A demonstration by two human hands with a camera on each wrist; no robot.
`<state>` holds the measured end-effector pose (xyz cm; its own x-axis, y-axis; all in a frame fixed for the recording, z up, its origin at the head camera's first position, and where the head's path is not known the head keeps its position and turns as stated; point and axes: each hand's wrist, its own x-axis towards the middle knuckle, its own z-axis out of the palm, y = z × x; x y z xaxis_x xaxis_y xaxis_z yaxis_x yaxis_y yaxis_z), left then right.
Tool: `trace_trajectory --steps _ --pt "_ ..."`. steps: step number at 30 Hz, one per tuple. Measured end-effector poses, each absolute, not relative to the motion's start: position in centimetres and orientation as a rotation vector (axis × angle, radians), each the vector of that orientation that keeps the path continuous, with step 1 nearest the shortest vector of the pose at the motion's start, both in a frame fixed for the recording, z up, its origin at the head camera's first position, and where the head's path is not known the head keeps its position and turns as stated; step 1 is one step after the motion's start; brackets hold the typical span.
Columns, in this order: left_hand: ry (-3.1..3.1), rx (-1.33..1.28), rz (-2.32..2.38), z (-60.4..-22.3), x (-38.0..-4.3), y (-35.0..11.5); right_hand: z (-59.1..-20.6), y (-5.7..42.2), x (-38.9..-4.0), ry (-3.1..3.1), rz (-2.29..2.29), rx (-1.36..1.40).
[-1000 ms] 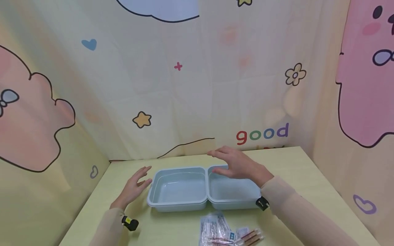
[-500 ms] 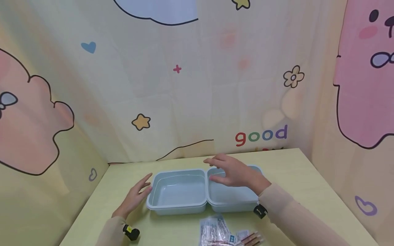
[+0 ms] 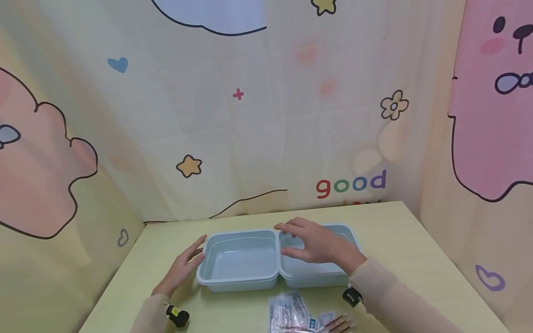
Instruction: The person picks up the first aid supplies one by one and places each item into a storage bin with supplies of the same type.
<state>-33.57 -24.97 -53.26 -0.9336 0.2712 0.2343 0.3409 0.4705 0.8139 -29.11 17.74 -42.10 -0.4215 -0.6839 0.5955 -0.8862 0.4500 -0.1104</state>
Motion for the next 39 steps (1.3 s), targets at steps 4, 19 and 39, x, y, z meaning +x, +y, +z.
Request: trace_trajectory --steps 4,19,39 --pt "-2.63 -0.53 -1.548 -53.1 -33.3 -24.7 -42.7 17.8 -28.9 -2.237 0.578 1.299" --pt "-2.649 -0.445 -1.533 -52.6 -33.1 -23.4 -43.5 18.0 -28.6 -2.222 0.634 1.311" --pt "-2.582 -0.379 -1.765 -53.4 -33.7 -21.9 -44.9 19.0 -28.2 -2.234 0.678 1.317"
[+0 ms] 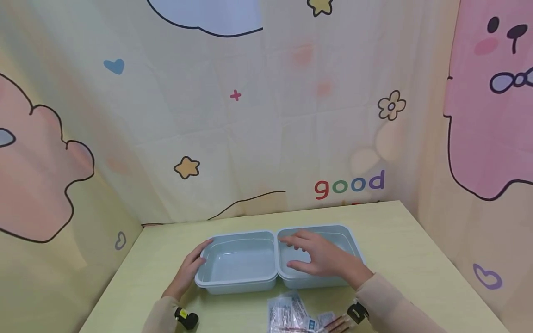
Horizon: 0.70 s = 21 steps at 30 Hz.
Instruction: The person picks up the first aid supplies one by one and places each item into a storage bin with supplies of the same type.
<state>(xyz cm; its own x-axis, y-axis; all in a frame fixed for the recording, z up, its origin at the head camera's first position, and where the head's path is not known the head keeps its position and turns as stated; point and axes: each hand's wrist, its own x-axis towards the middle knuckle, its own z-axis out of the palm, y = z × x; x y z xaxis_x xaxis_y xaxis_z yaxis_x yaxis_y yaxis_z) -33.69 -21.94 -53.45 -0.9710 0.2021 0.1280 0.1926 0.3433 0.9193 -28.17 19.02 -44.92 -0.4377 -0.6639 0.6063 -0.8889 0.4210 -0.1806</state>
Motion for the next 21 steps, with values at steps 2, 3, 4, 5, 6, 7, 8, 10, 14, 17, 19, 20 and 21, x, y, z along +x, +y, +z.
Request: trace_trajectory --steps 2,3,4,5,6,7,8,10,14,17,19,20,21 --pt "2.544 0.384 1.77 -53.2 -33.6 -21.9 -45.0 19.0 -28.0 -2.228 0.669 1.324" --pt "2.532 0.387 1.774 -52.9 -33.4 -21.9 -45.0 19.0 -28.0 -2.225 0.668 1.328" --pt "2.525 0.395 1.771 -52.7 -33.3 -21.8 -45.1 19.0 -27.9 -2.221 0.665 1.333" --pt "2.517 0.401 1.769 -52.3 -33.1 -21.8 -45.2 19.0 -27.8 -2.22 0.666 1.339" --pt "2.512 0.404 1.765 -52.1 -33.0 -21.8 -45.2 19.0 -27.7 -2.219 0.667 1.344" --pt "2.506 0.404 1.765 -51.9 -32.8 -21.7 -45.3 19.0 -27.6 -2.215 0.665 1.348" --pt "2.511 0.408 1.758 -51.8 -32.8 -21.7 -45.4 19.0 -27.5 -2.218 0.664 1.346" --pt "2.521 0.412 1.754 -52.0 -32.8 -21.7 -45.6 19.0 -27.3 -2.227 0.665 1.344" --pt "2.552 0.418 1.762 -52.9 -33.3 -21.8 -46.0 19.0 -26.9 -2.267 0.684 1.336" --pt "2.572 0.407 1.757 -53.4 -33.5 -21.9 -46.2 19.0 -26.7 -2.279 0.711 1.342" --pt "2.577 0.4 1.756 -53.5 -33.6 -21.9 -46.3 18.9 -26.6 -2.272 0.718 1.35" --pt "2.58 0.396 1.754 -53.6 -33.6 -21.9 -46.4 18.9 -26.6 -2.263 0.72 1.357" --pt "2.581 0.386 1.756 -53.6 -33.6 -22.0 -46.4 18.8 -26.5 -2.254 0.723 1.363"
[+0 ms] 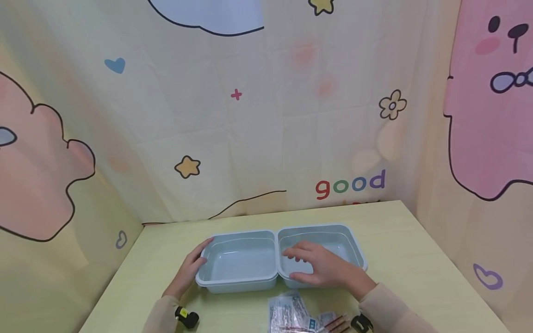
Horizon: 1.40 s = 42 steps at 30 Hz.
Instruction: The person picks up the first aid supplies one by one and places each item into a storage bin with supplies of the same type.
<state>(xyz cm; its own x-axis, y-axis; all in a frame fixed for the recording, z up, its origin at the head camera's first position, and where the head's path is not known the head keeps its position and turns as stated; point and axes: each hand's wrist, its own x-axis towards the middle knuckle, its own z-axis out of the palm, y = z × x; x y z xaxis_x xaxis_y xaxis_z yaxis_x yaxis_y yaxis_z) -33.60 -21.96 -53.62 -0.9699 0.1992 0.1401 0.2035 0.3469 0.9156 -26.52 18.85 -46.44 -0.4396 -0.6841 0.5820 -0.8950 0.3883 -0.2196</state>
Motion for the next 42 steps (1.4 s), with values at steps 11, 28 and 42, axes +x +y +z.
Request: trace_trajectory --steps 11,28,42 --pt "-2.583 -0.397 -1.753 -53.9 -33.9 -22.2 -47.0 18.9 -26.2 -2.258 0.759 1.366" --pt "-2.594 -0.384 -1.741 -54.4 -33.8 -22.2 -48.3 19.0 -25.2 -2.247 0.727 1.41" --pt "-2.583 -0.395 -1.745 -54.1 -33.8 -22.1 -48.4 19.1 -25.2 -2.226 0.707 1.425"
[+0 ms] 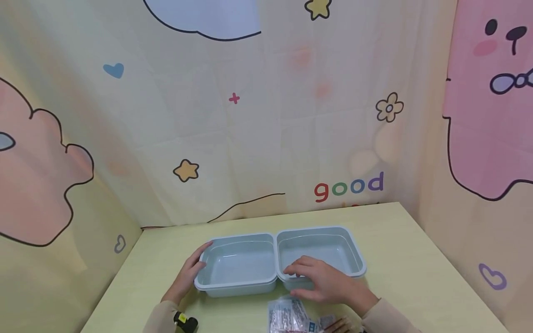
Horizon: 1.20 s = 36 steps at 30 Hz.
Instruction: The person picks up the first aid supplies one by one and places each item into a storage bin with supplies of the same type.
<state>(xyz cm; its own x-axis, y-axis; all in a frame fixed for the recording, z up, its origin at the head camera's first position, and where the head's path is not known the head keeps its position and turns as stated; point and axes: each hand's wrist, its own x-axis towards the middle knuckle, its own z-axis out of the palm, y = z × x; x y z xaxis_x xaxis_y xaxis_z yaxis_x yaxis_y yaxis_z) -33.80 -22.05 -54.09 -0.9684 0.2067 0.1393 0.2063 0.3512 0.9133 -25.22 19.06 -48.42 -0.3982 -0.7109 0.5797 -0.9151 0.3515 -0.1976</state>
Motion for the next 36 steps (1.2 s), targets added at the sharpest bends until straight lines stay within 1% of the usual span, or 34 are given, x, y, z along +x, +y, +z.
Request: trace_trajectory --steps 6,13,32,36 --pt "2.576 0.386 1.754 -54.1 -33.8 -22.0 -48.3 19.1 -25.1 -2.201 0.703 1.445" --pt "2.564 0.425 1.77 -54.0 -33.7 -22.1 -48.1 19.0 -24.5 -2.194 0.704 1.449" --pt "2.554 0.426 1.777 -54.7 -33.4 -22.2 -48.7 18.9 -22.7 -2.202 0.706 1.489" --pt "2.531 0.412 1.767 -53.8 -33.3 -22.1 -48.8 18.8 -22.3 -2.225 0.701 1.495"
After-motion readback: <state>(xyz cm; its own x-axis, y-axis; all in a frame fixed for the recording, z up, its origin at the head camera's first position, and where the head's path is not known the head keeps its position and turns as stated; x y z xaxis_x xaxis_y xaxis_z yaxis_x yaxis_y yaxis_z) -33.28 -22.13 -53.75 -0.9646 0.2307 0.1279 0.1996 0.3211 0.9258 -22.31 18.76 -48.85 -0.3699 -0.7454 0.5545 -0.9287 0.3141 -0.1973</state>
